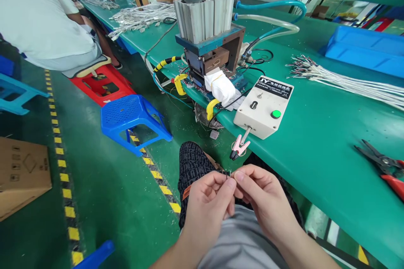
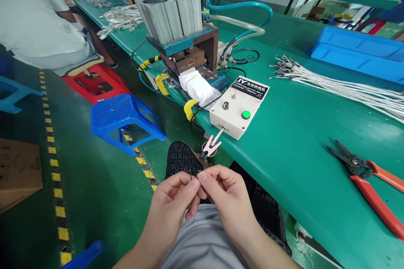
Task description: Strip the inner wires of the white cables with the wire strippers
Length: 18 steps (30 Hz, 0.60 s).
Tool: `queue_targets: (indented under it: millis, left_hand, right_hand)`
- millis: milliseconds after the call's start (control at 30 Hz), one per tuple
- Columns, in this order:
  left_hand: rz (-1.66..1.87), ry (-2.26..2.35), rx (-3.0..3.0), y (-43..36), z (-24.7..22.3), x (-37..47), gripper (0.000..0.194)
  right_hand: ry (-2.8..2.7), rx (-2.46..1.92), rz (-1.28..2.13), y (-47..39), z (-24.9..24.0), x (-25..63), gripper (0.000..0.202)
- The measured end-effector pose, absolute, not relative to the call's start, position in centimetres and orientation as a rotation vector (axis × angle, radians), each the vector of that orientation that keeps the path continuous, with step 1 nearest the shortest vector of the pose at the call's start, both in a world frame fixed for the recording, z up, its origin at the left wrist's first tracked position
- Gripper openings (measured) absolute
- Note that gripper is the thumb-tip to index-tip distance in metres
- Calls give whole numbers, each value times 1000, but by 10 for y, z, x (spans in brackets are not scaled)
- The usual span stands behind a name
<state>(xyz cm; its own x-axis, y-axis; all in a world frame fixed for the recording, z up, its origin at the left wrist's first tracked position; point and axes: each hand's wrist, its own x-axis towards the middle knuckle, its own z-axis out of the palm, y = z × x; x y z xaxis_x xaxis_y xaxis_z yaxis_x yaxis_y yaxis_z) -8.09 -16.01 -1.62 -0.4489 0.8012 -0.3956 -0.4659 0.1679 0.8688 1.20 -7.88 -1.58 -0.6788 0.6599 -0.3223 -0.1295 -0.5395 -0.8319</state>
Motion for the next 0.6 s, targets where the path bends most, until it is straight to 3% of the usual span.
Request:
queue_targets:
  millis: [233, 400, 600]
  left_hand:
    - [1594, 1406, 259, -157, -25, -87, 32]
    - [1618, 1352, 246, -153, -27, -88, 31]
    - [1617, 1321, 274, -151, -29, -87, 31]
  right_hand:
    - [-801, -822, 2254, -64, -30, 2, 22]
    - [-480, -577, 2542, -48, -40, -15, 33]
    - [-371, -424, 2571, -43, -49, -32, 38]
